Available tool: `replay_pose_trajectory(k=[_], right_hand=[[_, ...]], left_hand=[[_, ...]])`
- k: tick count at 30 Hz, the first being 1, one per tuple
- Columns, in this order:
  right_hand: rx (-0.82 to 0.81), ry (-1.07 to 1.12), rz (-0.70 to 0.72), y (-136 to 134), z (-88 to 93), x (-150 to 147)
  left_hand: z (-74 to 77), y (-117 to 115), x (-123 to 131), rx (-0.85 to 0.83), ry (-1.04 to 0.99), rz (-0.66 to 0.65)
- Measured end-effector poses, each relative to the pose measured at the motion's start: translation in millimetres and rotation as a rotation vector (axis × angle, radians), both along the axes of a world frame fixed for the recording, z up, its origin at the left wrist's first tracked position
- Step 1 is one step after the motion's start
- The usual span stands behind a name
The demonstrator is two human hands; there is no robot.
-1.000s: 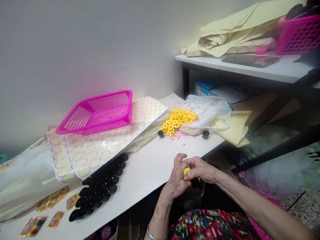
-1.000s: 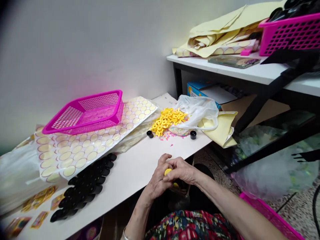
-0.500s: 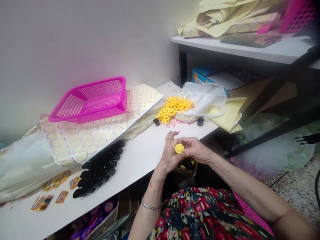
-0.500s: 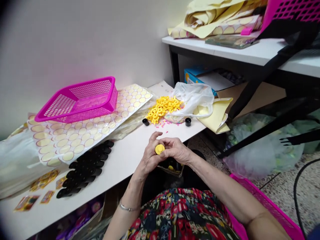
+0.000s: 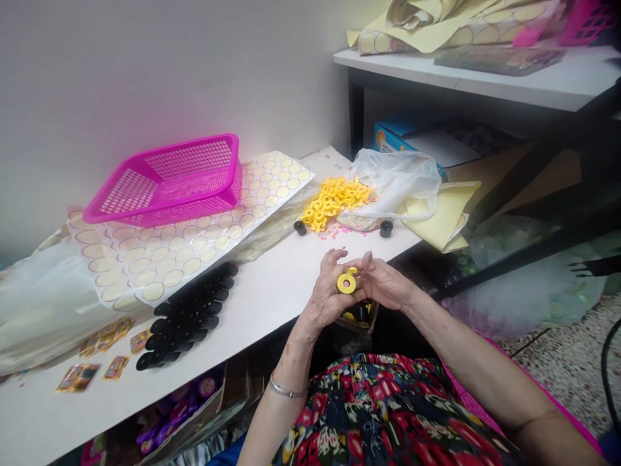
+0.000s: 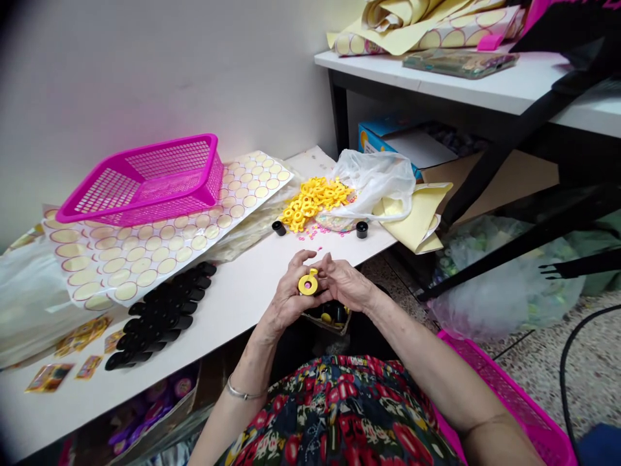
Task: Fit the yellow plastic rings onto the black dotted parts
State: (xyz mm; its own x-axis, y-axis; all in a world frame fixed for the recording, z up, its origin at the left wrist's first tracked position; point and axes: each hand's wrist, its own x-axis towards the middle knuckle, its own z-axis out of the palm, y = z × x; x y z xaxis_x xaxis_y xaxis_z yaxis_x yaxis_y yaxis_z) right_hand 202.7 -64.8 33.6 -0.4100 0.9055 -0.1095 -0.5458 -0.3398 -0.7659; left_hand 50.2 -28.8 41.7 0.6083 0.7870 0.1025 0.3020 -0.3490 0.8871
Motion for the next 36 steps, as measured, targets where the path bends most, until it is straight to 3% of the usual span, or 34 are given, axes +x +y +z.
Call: replay_pose_trajectory(k=[5, 9, 18, 21, 26, 31, 36], right_hand=[[-0.038, -0.053, -0.02, 2, 2.7, -3], [-0.117, -0.028, -0.142, 8, -4.0, -9], [-0.137, -0.023, -0.072, 17, -16.3, -10], [-0.169, -0.018, -0.06, 21, -19.7, -9], [-0.259, 0.044, 0.089, 30, -25.8, -1], [-0.221, -0.091, 0.128, 38, -25.2, 2], [-0.221, -0.193, 0.066, 46, -20.3, 1]], left_hand=[[-8.5, 6, 0, -0.096, -0.007, -0.018], [-24.1, 9, 1, -0.198, -0.179, 0.085], [-38.3, 16, -7, -0.221, -0.271, 0.12], [-41.8, 18, -8, -0.213, -0.265, 0.113], [-44.1, 20, -12, -0.199, -0.239, 0.037], [-45.0, 26, -15, -0.154, -0.094, -0.022], [-44.5, 32, -14, -0.074, -0.011, -0.069]])
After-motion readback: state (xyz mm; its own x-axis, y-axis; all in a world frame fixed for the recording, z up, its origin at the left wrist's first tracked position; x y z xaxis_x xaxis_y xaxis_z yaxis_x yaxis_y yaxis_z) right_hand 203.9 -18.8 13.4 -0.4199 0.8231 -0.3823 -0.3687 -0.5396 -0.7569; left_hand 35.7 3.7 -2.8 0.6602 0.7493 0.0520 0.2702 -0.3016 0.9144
